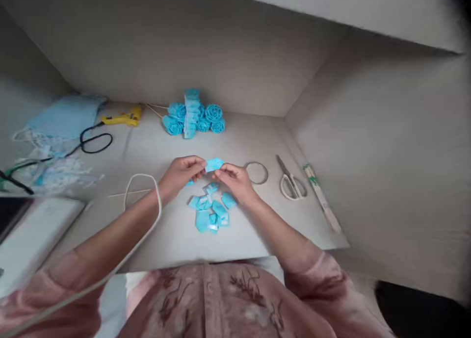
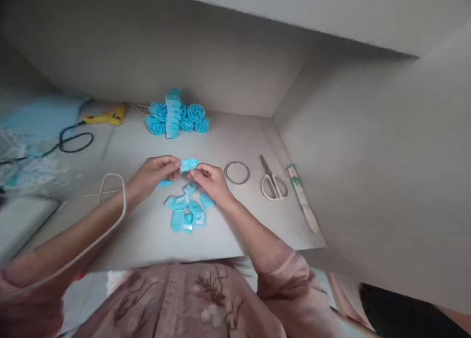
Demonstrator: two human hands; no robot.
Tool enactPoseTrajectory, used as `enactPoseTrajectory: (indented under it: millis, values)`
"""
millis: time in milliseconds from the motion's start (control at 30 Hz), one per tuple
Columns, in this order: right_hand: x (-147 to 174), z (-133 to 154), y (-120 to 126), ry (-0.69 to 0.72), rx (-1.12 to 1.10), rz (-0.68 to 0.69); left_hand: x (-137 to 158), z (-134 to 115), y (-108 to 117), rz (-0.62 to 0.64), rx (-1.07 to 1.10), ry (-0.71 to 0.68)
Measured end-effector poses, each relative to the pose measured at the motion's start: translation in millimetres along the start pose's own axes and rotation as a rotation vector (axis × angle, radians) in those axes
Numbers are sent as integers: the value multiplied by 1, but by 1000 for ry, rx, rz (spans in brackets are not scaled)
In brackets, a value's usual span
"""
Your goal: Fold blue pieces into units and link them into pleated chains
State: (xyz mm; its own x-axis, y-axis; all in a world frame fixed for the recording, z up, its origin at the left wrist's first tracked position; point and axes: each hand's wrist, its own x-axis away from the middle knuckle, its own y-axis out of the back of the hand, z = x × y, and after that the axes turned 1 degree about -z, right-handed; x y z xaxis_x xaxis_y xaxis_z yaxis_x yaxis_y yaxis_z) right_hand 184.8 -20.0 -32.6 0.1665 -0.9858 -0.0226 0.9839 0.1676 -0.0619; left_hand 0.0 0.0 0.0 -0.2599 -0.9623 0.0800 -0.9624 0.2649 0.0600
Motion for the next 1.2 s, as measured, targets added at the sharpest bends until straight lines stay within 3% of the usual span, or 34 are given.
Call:
enactPoseTrajectory:
  millis: [167,467,633,733,800,933,1100,1200]
  values:
    - [-3,13,4,42,22,-42,-4,8,10,-6,-83,21]
    - [-10,8,6,29,145,-73,-2,11,18,25,-176,-49]
    - [-25,18,4,4,137,-104,-11,13,39,-180,-163,-133]
    - [-46,9,0,0,168,-101,-20,22,54,-326,-171,-167]
    - [-61,-2,-4,4,239,-77,-24,29,60,-362,-224,-172]
    - [-77,-17,-13,44,583,-96,-25,38,61,-340,-391,-185]
    - [-69,-4,-10,193,957,-82,-22,37,55,-315,-533,-188]
    - [-62,5,-3,215,1055,-75,-23,40,54,-303,-570,-184]
